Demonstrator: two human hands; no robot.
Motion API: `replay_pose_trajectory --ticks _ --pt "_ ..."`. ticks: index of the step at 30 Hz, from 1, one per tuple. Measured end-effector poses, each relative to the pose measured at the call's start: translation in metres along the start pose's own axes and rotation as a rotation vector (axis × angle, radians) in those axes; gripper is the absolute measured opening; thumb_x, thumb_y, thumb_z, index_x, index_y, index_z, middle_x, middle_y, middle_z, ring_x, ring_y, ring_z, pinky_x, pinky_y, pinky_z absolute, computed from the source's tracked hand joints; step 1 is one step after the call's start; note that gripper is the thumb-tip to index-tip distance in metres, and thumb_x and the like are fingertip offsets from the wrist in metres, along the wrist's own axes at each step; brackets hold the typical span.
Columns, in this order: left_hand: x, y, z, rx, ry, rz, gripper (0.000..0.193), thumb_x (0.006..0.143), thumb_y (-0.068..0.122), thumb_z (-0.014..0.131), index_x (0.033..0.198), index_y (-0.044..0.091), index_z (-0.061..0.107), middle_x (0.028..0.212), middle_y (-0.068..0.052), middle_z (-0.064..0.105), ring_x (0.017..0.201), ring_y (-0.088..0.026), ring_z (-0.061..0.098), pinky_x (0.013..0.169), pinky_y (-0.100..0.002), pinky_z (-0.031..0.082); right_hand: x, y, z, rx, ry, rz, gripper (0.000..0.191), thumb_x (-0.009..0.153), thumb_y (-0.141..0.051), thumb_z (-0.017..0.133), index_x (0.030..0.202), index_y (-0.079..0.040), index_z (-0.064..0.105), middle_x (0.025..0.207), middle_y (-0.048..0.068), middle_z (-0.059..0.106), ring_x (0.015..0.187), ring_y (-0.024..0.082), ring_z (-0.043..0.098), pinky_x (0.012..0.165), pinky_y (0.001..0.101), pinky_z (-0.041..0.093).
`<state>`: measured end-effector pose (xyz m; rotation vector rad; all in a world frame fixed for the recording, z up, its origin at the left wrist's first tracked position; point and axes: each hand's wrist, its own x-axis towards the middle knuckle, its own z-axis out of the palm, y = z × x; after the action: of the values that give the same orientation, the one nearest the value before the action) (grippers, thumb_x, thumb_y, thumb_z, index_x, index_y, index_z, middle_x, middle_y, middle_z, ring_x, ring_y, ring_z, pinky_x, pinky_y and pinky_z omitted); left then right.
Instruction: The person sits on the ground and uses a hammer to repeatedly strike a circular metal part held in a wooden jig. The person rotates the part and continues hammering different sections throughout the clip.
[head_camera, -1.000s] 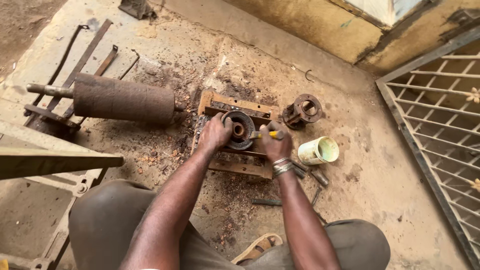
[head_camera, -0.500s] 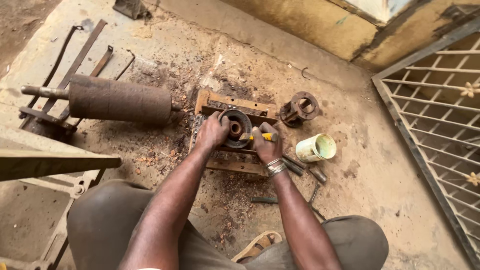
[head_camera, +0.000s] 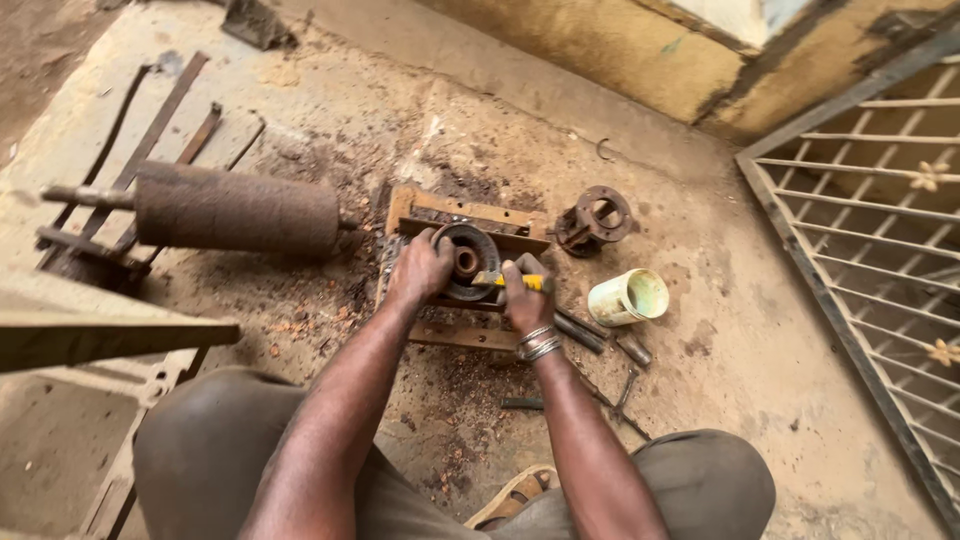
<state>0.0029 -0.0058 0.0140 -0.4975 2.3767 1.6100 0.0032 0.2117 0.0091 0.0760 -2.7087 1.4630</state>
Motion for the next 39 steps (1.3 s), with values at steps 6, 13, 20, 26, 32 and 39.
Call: replay_pose_trajectory --ticks 6,13,20,26,32,39 --pt "-0.001 0.003 0.0 0.016 0.0 -0.052 0.057 0.105 0.037 0.047 0.15 0.002 0.046 0.122 -0.023 0.071 0.092 -0.03 0.076 0.081 -0.046 0.066 0.002 0.0 -0.003 0.494 0.137 -0.148 0.014 0.089 -0.007 0.072 0.099 -0.007 0.063 0.083 0.005 0.07 0.061 0.014 0.073 0.038 0.0267 0.059" --pt "-0.004 0.002 -0.002 0.039 0.005 -0.072 0.062 0.105 0.038 0.049 0.153 0.0 0.039 0.124 -0.026 0.069 0.098 -0.03 0.075 0.085 -0.047 0.065 -0.002 -0.009 -0.002 0.387 0.208 -0.076 0.026 0.111 -0.028 0.06 0.097 -0.007 0.065 0.069 0.008 0.067 0.051 0.01 0.066 0.037 0.0215 0.05" --pt "0.001 -0.001 0.002 0.013 0.067 0.003 0.059 0.105 0.037 0.051 0.151 0.0 0.044 0.132 -0.025 0.065 0.106 -0.032 0.071 0.091 -0.051 0.06 0.004 -0.002 0.003 0.496 0.255 0.064 0.024 0.104 -0.029 0.057 0.097 -0.007 0.067 0.07 0.006 0.074 0.048 0.009 0.067 0.033 0.0195 0.048" --pt "-0.009 0.008 -0.008 -0.011 0.015 -0.046 0.058 0.106 0.036 0.046 0.152 0.001 0.043 0.125 -0.025 0.069 0.097 -0.03 0.077 0.086 -0.047 0.066 0.009 -0.002 -0.005 0.387 0.19 0.001 0.022 0.105 -0.023 0.06 0.091 -0.007 0.067 0.066 0.005 0.07 0.048 0.008 0.064 0.035 0.0182 0.046" --pt "-0.006 0.007 -0.004 -0.028 0.022 -0.013 0.054 0.107 0.035 0.044 0.148 0.0 0.05 0.124 -0.023 0.071 0.103 -0.031 0.075 0.089 -0.045 0.064 0.011 -0.004 0.001 0.244 0.129 0.156 0.02 0.102 -0.027 0.061 0.093 -0.011 0.069 0.063 0.003 0.072 0.044 0.01 0.064 0.031 0.0191 0.043" --pt "-0.006 0.003 -0.007 0.054 0.004 -0.064 0.062 0.107 0.038 0.043 0.154 -0.001 0.039 0.142 -0.026 0.06 0.122 -0.033 0.068 0.107 -0.051 0.054 0.016 0.001 0.002 0.006 0.174 0.458 0.029 0.098 -0.029 0.068 0.119 -0.013 0.058 0.065 0.006 0.069 0.045 0.013 0.062 0.032 0.0219 0.044"
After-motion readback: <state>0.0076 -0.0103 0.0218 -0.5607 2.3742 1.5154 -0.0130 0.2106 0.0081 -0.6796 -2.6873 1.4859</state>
